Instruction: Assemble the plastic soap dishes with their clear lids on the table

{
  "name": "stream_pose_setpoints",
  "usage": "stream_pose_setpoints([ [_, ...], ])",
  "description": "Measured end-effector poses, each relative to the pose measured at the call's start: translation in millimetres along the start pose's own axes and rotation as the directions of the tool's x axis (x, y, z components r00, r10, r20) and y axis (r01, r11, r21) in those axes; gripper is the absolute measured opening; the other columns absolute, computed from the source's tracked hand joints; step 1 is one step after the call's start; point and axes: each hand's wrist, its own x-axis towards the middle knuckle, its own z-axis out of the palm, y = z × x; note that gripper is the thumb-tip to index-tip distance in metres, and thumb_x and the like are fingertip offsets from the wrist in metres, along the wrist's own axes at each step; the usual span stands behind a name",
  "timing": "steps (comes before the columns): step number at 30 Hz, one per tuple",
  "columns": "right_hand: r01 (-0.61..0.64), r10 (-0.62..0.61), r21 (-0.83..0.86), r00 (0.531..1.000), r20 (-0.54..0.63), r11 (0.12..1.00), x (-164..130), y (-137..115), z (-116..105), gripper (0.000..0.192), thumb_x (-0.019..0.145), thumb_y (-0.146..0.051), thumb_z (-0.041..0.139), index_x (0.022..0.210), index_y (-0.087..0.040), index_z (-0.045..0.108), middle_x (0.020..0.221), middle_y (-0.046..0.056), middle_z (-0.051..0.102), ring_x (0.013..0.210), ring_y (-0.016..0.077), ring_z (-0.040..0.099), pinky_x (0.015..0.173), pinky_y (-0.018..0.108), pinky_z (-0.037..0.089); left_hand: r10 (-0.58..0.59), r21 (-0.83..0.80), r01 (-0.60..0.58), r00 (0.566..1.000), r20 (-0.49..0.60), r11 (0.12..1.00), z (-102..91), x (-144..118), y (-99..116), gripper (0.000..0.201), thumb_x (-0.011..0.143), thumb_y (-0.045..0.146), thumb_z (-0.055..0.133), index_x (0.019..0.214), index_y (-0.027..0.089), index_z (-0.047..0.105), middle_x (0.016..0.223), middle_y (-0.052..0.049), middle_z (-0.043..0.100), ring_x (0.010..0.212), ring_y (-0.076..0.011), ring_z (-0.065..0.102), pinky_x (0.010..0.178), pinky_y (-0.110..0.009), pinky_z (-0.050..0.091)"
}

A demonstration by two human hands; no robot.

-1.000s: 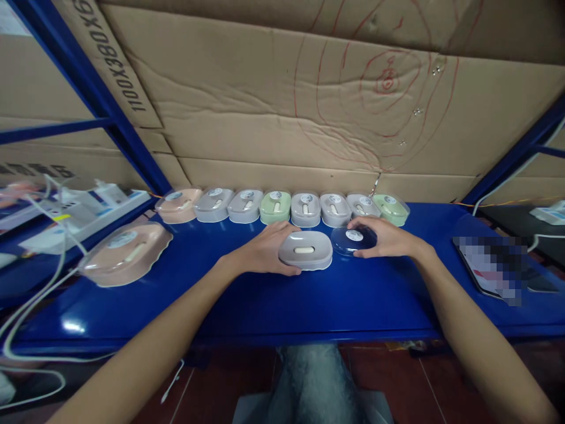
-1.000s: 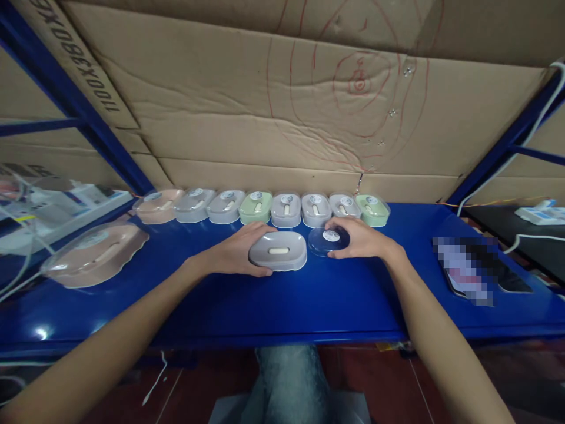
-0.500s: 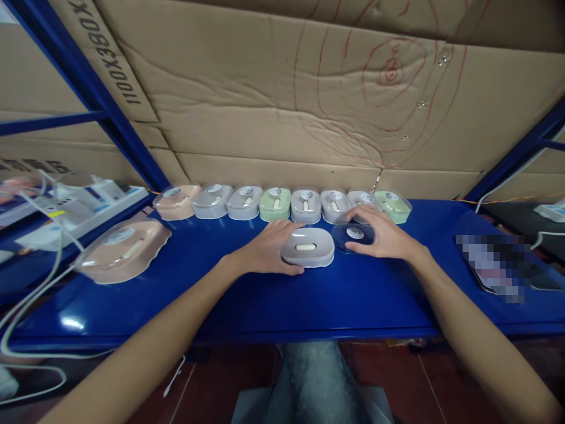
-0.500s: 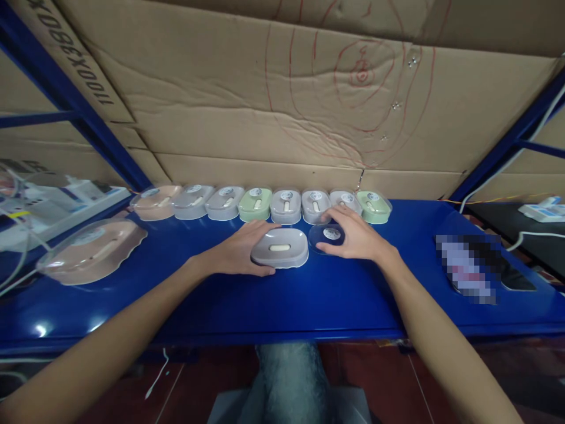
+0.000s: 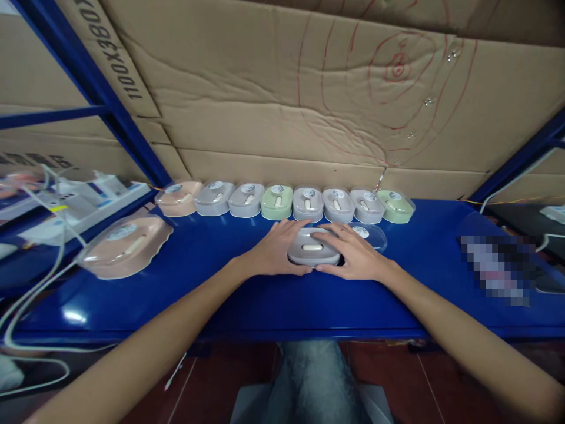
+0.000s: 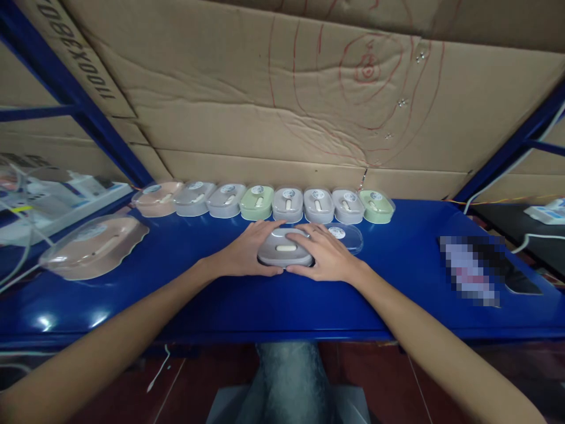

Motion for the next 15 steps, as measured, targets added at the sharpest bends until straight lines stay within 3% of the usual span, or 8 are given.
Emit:
stream_pose_setpoints([
  [8,0.012,-0.012,-0.006,1.000,0.004,1.000,-1.7,0.7,0.6,0.063,0.104,-0.063,0.063,0.154,-0.024,0.061,0.149,0.021,0.060,0.140,0.0420,0.058,0.113,0.068,0.052,-0.007,-0.045,0.004,0.999,-0.049,0.999,4.3,-0.4,-3.3,0.113,0.071,0.057,0.094,0.166,0.031,0.039,0.161,-0.014,0.055,0.143,-0.0462,0.051,0.122,-0.066,0.039],
  [15,0.014,-0.014,0.001,1.000,0.009,1.000,-1.6,-1.0,-0.4,0.064,0.108,-0.062,0.058,0.156,-0.020,0.058,0.150,0.022,0.057,0.134,0.0393,0.061,0.110,0.064,0.056,-0.029,-0.064,0.025,0.998,-0.055,0.998,2.7,-0.8,-0.2,0.119,0.070,0.055,0.095,0.168,0.028,0.033,0.167,-0.016,0.048,0.150,-0.0484,0.046,0.124,-0.068,0.038],
])
